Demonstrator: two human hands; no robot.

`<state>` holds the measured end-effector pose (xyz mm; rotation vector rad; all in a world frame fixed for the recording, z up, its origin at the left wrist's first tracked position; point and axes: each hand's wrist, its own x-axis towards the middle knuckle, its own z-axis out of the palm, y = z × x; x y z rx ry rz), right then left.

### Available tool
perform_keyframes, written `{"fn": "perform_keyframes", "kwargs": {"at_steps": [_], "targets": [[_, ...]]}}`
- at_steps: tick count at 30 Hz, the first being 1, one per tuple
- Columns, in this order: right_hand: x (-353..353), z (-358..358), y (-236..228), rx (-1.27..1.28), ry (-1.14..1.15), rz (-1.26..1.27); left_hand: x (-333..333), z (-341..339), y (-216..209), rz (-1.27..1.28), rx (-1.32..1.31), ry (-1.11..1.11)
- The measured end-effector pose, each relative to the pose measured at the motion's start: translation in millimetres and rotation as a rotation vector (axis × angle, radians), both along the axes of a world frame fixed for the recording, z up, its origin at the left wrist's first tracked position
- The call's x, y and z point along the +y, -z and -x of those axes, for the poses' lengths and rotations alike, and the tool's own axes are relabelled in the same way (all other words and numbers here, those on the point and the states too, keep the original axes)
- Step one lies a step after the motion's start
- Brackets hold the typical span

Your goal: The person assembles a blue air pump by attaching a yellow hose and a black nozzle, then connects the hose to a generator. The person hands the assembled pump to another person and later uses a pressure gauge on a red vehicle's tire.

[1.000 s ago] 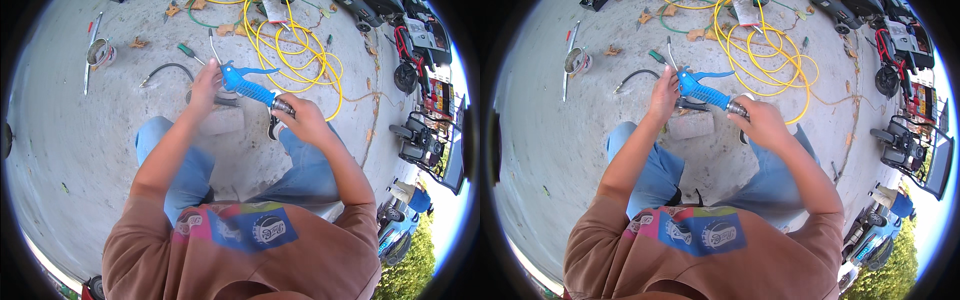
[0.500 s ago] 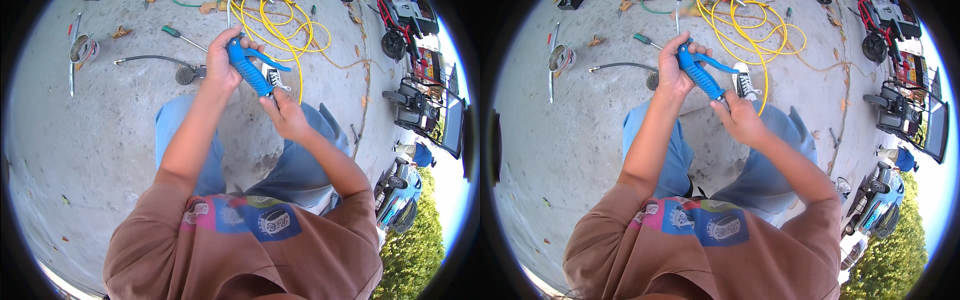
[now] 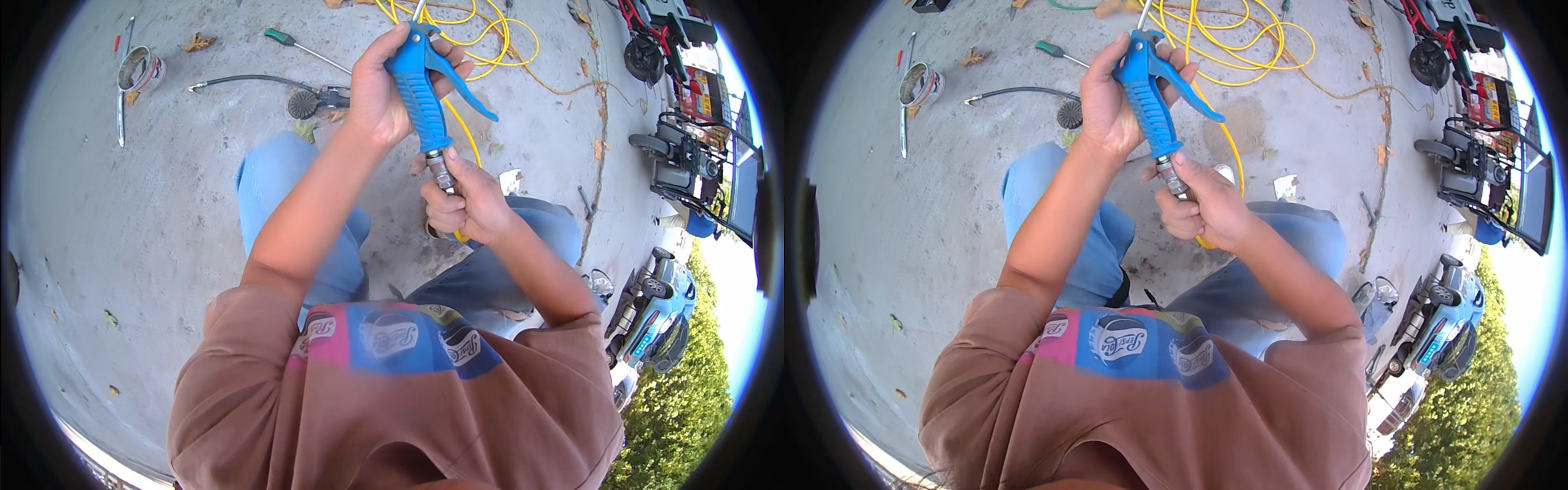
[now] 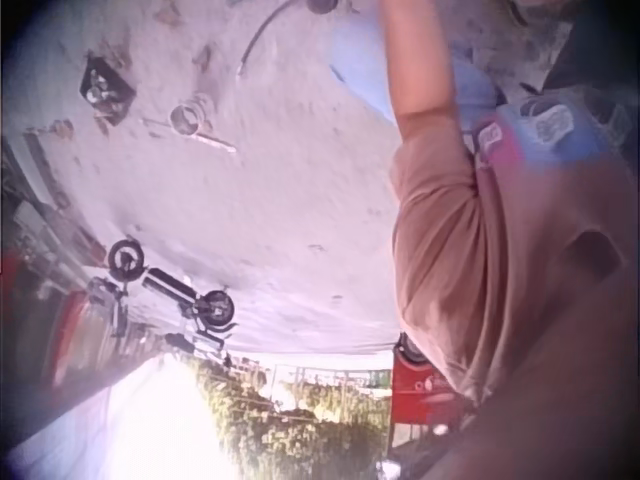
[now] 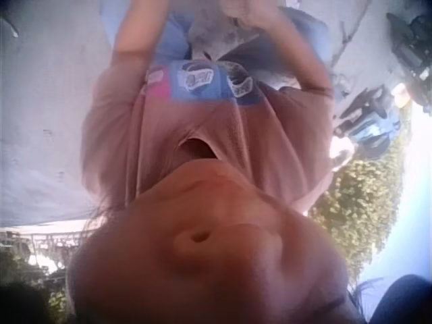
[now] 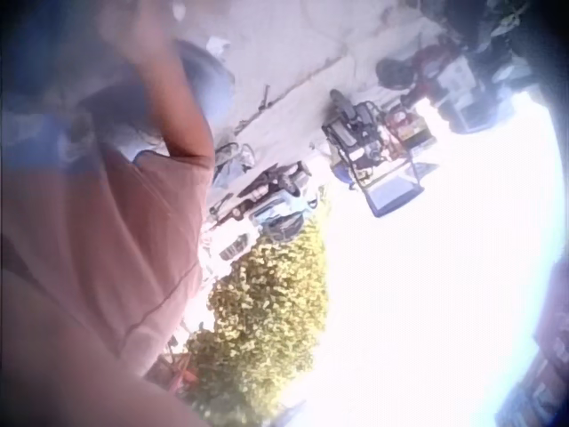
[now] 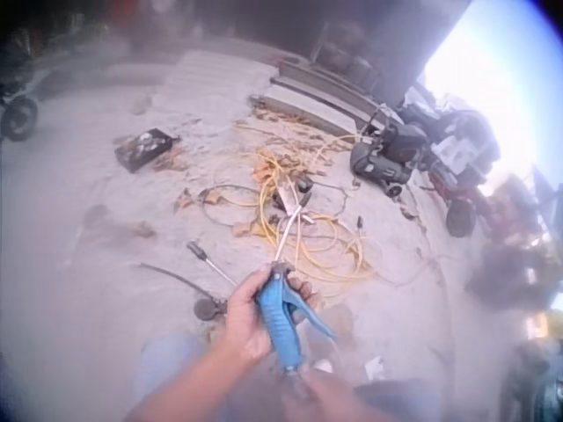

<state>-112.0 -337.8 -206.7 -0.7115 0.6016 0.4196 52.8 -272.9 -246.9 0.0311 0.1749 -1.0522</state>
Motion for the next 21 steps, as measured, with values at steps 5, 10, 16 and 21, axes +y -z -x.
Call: {"fn": "perform_keyframes", "kwargs": {"at_steps": [5, 10, 16, 21], "targets": [[-5.4, 5.3, 7.0, -0.01, -0.009, 0.026, 0.6, 24.1, 10.2, -0.053, -0.187, 0.071], [-11.6, 18.6, -1.8, -0.104, 0.018, 0.272, -10.0, 39.7, -5.2, -0.159, -0.223, 0.023], [-26.1, 42.1, 7.1, -0.144, 0.125, 0.718, -27.0, 59.3, -4.1, -0.22, -0.227, 0.061], [-23.5, 51.6, 4.0, -0.205, 0.023, 1.061, -40.4, 72.2, 4.1, -0.024, -0.145, 0.168]]}}
